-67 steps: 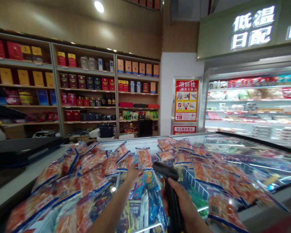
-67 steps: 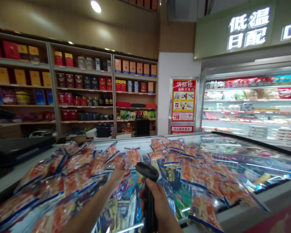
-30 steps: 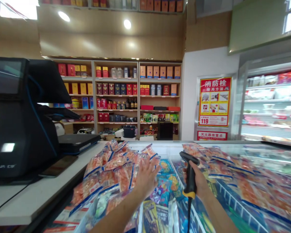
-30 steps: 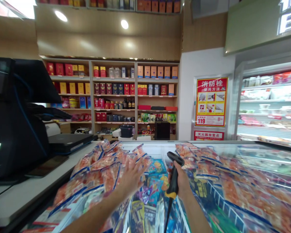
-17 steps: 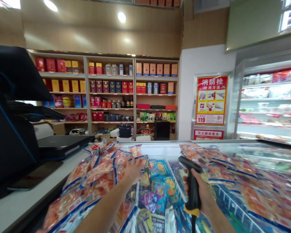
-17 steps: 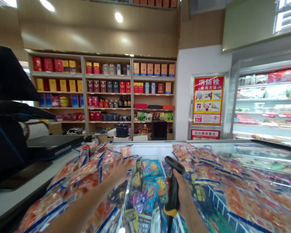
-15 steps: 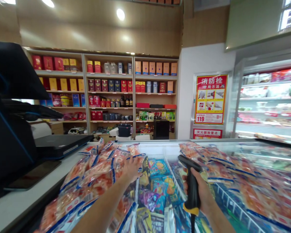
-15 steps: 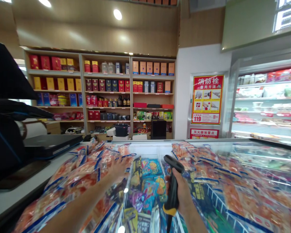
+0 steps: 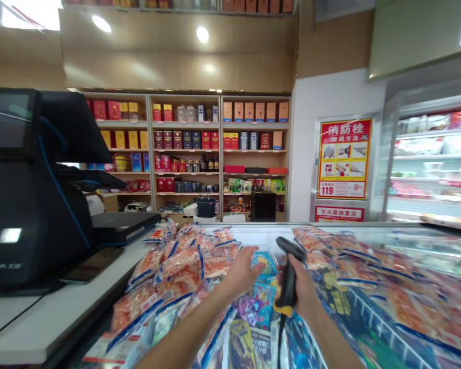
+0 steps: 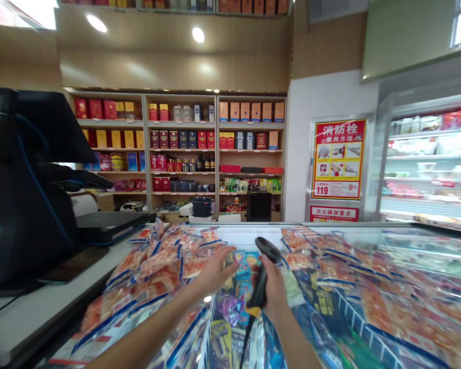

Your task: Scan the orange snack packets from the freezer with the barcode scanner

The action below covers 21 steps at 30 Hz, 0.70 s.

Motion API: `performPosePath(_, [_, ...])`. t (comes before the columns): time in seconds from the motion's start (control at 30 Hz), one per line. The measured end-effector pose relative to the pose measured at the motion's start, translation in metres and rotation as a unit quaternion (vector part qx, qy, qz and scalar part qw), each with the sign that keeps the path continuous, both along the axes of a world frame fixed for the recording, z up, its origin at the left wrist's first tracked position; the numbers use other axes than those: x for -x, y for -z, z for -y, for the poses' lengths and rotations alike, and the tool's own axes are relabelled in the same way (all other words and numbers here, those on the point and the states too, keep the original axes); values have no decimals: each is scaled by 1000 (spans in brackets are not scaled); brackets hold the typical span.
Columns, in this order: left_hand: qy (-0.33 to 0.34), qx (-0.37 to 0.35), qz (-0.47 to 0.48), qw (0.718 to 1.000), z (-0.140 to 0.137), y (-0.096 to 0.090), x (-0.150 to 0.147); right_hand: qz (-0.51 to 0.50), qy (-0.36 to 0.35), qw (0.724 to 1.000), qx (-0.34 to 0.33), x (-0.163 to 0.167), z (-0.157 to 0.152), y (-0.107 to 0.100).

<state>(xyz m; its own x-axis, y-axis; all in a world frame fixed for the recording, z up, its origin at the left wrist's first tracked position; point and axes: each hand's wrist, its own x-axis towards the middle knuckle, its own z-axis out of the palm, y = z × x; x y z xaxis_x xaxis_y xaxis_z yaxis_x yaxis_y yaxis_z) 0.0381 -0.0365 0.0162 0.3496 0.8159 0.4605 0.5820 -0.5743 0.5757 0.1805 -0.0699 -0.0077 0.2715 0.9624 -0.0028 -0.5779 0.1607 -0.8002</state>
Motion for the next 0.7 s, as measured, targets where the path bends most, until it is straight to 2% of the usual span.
performPosePath(0.1, [42, 92, 117, 988, 31, 3, -13, 75, 46, 995, -54, 34, -7, -10])
performPosePath(0.2, [56, 154, 214, 963, 45, 0, -15, 153, 106, 980, -76, 58, -11, -14])
performPosePath(0.27, [64, 199, 277, 938, 47, -2, -12, 188, 86, 975, -79, 67, -9, -13])
performPosePath(0.33, [64, 257, 349, 899, 49, -2, -7, 230, 38, 968, -96, 68, -5, -7])
performPosePath(0.4, [52, 301, 402, 863, 51, 1, -1, 296, 4, 947, -125, 60, -5, 2])
performPosePath(0.47, [36, 307, 418, 854, 54, 5, 8, 392, 24, 911, -125, 39, -12, 11])
performPosePath(0.5, [32, 310, 425, 850, 57, 7, 13, 445, 64, 888, -103, 25, -18, 16])
performPosePath(0.6, [31, 340, 447, 827, 65, 9, 29, 581, 214, 785, 32, -28, -41, 25])
performPosePath(0.63, [33, 352, 450, 820, 67, 9, 35, 611, 234, 753, 74, -46, -48, 27])
performPosePath(0.7, [40, 371, 453, 810, 70, 7, 45, 630, 253, 712, 181, -76, -59, 29])
